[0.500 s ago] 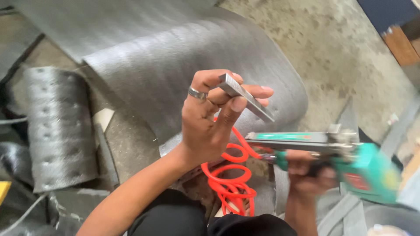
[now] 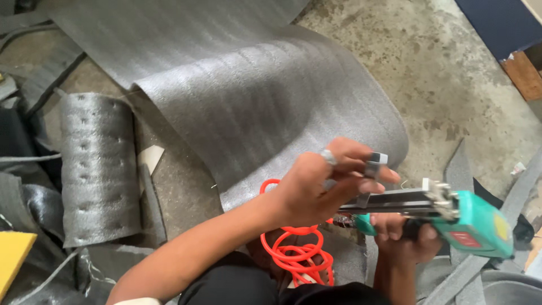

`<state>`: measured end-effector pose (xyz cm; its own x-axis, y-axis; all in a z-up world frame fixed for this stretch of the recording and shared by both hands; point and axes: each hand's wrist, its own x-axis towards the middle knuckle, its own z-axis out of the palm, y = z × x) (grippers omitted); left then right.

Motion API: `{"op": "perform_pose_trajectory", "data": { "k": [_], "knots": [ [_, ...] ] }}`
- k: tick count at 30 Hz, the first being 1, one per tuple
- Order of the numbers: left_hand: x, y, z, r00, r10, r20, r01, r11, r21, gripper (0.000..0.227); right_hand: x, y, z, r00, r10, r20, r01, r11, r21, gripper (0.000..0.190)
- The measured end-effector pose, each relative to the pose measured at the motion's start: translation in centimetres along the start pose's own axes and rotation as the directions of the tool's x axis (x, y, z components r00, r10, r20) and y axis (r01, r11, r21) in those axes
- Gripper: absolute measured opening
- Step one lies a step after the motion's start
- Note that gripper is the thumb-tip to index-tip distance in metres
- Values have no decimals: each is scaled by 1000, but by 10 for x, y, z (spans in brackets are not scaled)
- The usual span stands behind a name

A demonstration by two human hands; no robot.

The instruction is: The person attaches grey foam padding to a wooden frame using a pneumatic staple gun and then uses a flat metal tool to tuck the foam edges into a recessed groove.

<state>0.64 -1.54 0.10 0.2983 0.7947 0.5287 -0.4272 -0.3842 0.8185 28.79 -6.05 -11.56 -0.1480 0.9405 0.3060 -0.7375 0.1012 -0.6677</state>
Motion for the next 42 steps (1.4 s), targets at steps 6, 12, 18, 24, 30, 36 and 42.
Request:
{"op": "perform_pose_trajectory", "data": {
  "k": [6, 12, 18, 24, 30, 36, 42],
  "knots": [
    [-8, 3, 0, 1000, -4, -30, 8, 990, 140, 23, 14, 0, 6, 989, -30, 146, 25, 999, 35, 59],
    [-1, 6, 3, 994, 32, 108, -89, 818, 569, 32, 25, -2, 10, 992, -38, 120, 38, 999, 8, 60],
    [-7, -2, -19, 973, -137, 187, 28, 870, 491, 29, 43, -24, 34, 990, -140, 21, 134, 975, 178, 62],
    [-7, -38, -19, 784, -538, 311, 190, 684, 704, 65, 60, -50, 29, 984, -142, -105, 157, 977, 148, 55],
    [-25, -71, -2, 969, -218, 114, 191, 958, 213, 44, 34, -41, 49, 987, -109, -115, 115, 992, 46, 48],
    [1, -99, 6, 977, -196, 85, 191, 980, 61, 42, 36, -31, 63, 990, -65, -127, 33, 969, -244, 43],
    [-58, -161, -57, 904, -422, -59, 409, 818, 405, 47, 57, -71, 48, 859, 171, -482, -505, 138, -852, 26]
  ]
}}
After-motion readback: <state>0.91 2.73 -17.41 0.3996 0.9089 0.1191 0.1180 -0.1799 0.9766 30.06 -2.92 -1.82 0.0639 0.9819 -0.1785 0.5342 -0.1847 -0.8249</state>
